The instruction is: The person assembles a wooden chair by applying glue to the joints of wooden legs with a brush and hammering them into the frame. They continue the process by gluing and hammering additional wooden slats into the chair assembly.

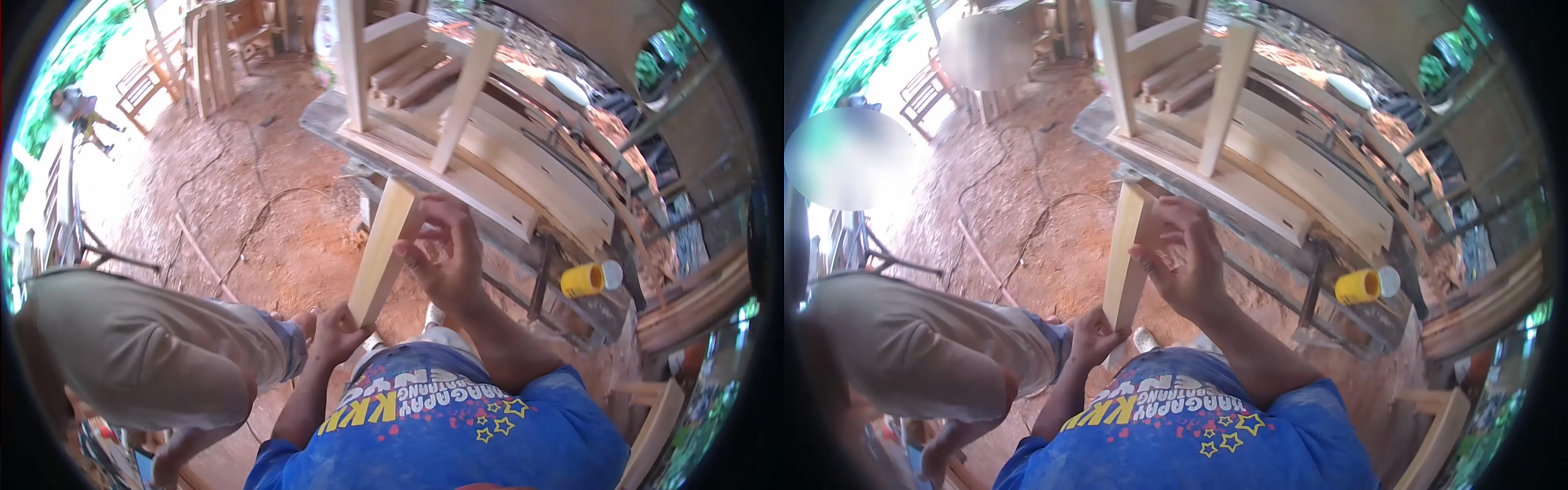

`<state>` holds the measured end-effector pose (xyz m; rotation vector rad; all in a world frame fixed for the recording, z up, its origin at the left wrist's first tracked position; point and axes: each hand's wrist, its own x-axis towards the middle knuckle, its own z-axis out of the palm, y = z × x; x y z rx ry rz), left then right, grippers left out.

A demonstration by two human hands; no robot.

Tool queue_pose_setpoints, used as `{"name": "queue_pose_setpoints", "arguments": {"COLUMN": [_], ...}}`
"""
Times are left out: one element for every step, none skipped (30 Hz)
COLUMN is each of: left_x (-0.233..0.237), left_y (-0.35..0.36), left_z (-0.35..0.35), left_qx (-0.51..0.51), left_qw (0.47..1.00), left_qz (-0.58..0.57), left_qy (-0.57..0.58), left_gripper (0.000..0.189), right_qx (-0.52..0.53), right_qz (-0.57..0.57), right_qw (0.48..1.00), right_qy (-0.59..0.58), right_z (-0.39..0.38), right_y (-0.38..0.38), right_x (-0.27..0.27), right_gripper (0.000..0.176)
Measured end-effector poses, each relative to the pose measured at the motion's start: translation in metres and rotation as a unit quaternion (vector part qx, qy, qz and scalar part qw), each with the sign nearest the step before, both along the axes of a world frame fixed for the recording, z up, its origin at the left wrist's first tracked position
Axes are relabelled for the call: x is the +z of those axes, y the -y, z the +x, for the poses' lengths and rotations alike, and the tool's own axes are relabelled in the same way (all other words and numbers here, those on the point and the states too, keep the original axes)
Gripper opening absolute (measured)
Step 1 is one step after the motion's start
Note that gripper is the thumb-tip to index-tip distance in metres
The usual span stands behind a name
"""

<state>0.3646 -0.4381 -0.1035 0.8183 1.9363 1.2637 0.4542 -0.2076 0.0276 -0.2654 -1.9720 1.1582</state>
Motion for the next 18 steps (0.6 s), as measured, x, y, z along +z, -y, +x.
{"name": "queue_pose_setpoints", "arguments": {"left_x": [0.008,0.019,0.028,0.031,0.035,0.038,0.044,0.051,0.054,0.05,0.042,0.038,0.04,0.042,0.044,0.029,0.001,-0.013], "left_y": [-0.009,-0.021,-0.034,-0.047,-0.06,-0.073,-0.087,-0.1,-0.111,-0.118,-0.126,-0.133,-0.14,-0.146,-0.148,-0.148,-0.148,-0.146], "left_z": [0.001,0.002,0.004,0.007,0.013,0.018,0.022,0.026,0.032,0.039,0.044,0.049,0.052,0.055,0.062,0.07,0.076,0.085], "left_qx": [-0.005,-0.007,-0.008,-0.011,-0.013,-0.012,-0.044,-0.072,-0.093,-0.114,-0.131,-0.143,-0.17,-0.19,-0.202,-0.209,-0.208,-0.202], "left_qw": [1.0,0.999,0.997,0.995,0.992,0.988,0.985,0.981,0.976,0.974,0.972,0.97,0.973,0.975,0.976,0.974,0.974,0.974], "left_qz": [-0.013,-0.025,-0.036,-0.025,-0.015,-0.003,-0.033,-0.063,-0.094,-0.074,-0.054,-0.035,-0.049,-0.061,-0.071,-0.08,-0.087,-0.091], "left_qy": [-0.02,-0.042,-0.066,-0.095,-0.124,-0.153,-0.161,-0.169,-0.175,-0.18,-0.186,-0.192,-0.146,-0.098,-0.049,-0.016,0.014,0.043], "left_gripper": [0.052,0.055,0.059,0.063,0.066,0.07,0.073,0.075,0.078,0.08,0.081,0.083,0.083,0.082,0.082,0.08,0.079,0.077], "right_qx": [-0.019,-0.001,0.002,0.007,0.014,-0.001,-0.021,-0.038,-0.048,-0.064,-0.076,-0.085,-0.098,-0.106,-0.107,-0.1,-0.141,-0.134], "right_qz": [-0.087,-0.124,-0.185,-0.245,-0.305,-0.325,-0.373,-0.419,-0.464,-0.48,-0.495,-0.509,-0.511,-0.514,-0.505,-0.496,-0.495,-0.496], "right_qw": [0.996,0.991,0.98,0.965,0.946,0.938,0.921,0.902,0.881,0.872,0.864,0.855,0.853,0.851,0.856,0.862,0.853,0.855], "right_qy": [0.013,0.057,0.077,0.094,0.109,0.122,0.106,0.092,0.081,0.068,0.057,0.048,0.034,0.023,0.027,0.034,0.082,0.075], "right_z": [0.01,0.021,0.03,0.038,0.046,0.055,0.062,0.069,0.077,0.085,0.094,0.103,0.112,0.122,0.134,0.143,0.151,0.157], "right_y": [0.003,0.0,-0.001,0.0,0.0,-0.001,-0.007,-0.016,-0.025,-0.034,-0.047,-0.063,-0.078,-0.096,-0.119,-0.144,-0.167,-0.192], "right_x": [-0.009,-0.015,-0.025,-0.037,-0.049,-0.058,-0.071,-0.085,-0.094,-0.098,-0.1,-0.103,-0.107,-0.11,-0.113,-0.115,-0.107,-0.117], "right_gripper": [0.087,0.102,0.101,0.1,0.098,0.093,0.09,0.086,0.083,0.08,0.077,0.074,0.072,0.07,0.069,0.067,0.061,0.055]}}
